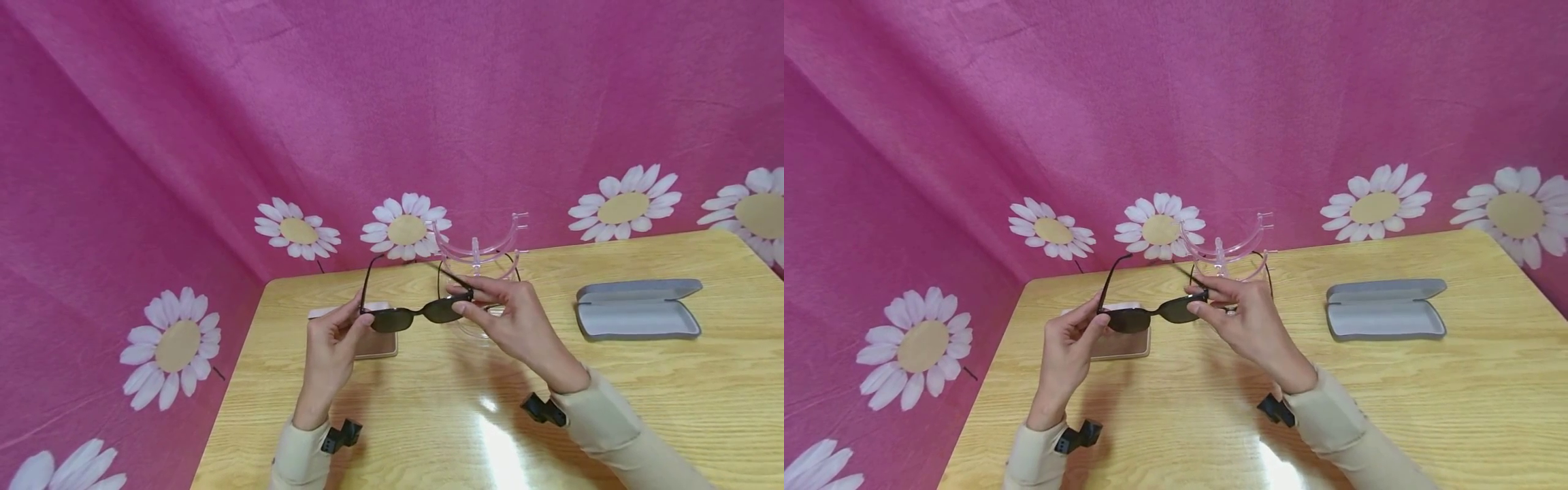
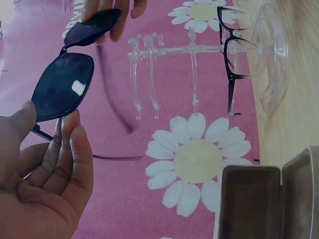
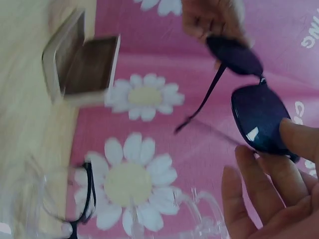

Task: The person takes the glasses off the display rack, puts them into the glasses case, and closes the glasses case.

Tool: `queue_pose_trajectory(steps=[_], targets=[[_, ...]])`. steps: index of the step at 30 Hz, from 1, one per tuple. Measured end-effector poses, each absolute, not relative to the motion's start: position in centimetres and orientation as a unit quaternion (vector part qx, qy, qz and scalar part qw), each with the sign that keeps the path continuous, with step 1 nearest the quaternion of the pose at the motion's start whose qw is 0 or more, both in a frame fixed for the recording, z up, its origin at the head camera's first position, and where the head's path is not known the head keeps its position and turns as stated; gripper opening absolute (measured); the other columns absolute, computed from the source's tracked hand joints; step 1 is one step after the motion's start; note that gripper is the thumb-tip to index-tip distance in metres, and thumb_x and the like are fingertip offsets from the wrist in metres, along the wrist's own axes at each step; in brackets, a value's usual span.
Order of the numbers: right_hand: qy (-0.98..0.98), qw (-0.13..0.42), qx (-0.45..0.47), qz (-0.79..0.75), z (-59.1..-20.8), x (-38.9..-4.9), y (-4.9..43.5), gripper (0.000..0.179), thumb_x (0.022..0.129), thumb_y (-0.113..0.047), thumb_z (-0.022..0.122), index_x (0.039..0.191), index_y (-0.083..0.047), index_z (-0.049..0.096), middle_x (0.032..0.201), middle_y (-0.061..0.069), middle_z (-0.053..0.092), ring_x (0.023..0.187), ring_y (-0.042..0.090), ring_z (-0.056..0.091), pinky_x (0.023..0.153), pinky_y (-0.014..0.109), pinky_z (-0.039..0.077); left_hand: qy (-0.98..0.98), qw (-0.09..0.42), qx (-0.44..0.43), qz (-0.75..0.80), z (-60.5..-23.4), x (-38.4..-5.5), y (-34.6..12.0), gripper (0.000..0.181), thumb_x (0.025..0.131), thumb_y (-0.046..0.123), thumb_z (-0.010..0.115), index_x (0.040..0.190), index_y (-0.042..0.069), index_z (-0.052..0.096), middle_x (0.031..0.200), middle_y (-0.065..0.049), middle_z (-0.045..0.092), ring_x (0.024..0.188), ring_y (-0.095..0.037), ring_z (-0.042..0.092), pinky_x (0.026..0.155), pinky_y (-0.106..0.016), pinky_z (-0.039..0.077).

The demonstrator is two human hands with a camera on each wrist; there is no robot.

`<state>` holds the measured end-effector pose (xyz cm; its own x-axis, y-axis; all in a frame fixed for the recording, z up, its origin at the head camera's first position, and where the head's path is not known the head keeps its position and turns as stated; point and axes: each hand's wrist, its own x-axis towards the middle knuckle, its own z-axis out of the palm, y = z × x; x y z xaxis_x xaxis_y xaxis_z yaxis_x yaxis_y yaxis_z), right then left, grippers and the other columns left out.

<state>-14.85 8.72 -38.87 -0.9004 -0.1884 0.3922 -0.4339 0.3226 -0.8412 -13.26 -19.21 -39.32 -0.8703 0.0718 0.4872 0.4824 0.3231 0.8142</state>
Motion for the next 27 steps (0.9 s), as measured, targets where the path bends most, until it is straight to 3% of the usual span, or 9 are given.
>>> queue_pose_trajectory(steps=[5, 9, 17, 27], targets=[[-0.804, 0.102, 0.207, 0.548, -38.69, -14.64, 8.66, 0.037, 0.092, -0.010, 0.080, 0.128, -0.007, 0.075, 0.110, 0.008, 0.081, 0.094, -0.005, 0.073, 0.061, 0.018, 0.051, -0.796, 0.168, -0.165, -0.558, -39.22, -13.47, -19.40, 0.036, 0.098, 0.001, 0.068, 0.131, -0.011, 0.066, 0.095, -0.028, 0.077, 0.074, -0.003, 0.070, 0.070, -0.015, 0.060], [-0.802, 0.094, 0.190, 0.558, -38.66, -14.62, 8.64, 0.034, 0.089, -0.010, 0.083, 0.122, -0.005, 0.078, 0.105, 0.011, 0.082, 0.089, -0.002, 0.075, 0.066, 0.021, 0.058, -0.793, 0.168, -0.152, -0.565, -39.32, -13.56, -19.55, 0.035, 0.096, -0.003, 0.069, 0.130, -0.013, 0.066, 0.092, -0.030, 0.076, 0.074, 0.002, 0.067, 0.069, -0.014, 0.059], [-0.805, 0.070, 0.179, 0.561, -38.82, -14.67, 8.61, 0.032, 0.092, -0.010, 0.080, 0.122, -0.001, 0.076, 0.114, 0.019, 0.079, 0.091, 0.019, 0.080, 0.075, 0.024, 0.061, -0.790, 0.164, -0.119, -0.579, -39.81, -13.66, -19.64, 0.035, 0.096, -0.004, 0.068, 0.130, -0.012, 0.066, 0.086, -0.031, 0.072, 0.073, 0.001, 0.066, 0.068, -0.015, 0.058], [-0.797, 0.032, 0.198, 0.570, -39.25, -15.28, 8.98, 0.028, 0.098, -0.009, 0.072, 0.124, 0.001, 0.074, 0.133, 0.022, 0.070, 0.104, 0.033, 0.078, 0.082, 0.022, 0.059, -0.789, 0.176, -0.141, -0.571, -40.10, -13.84, -19.82, 0.034, 0.097, -0.002, 0.068, 0.131, -0.008, 0.068, 0.103, -0.023, 0.072, 0.087, 0.001, 0.066, 0.078, -0.012, 0.057]])
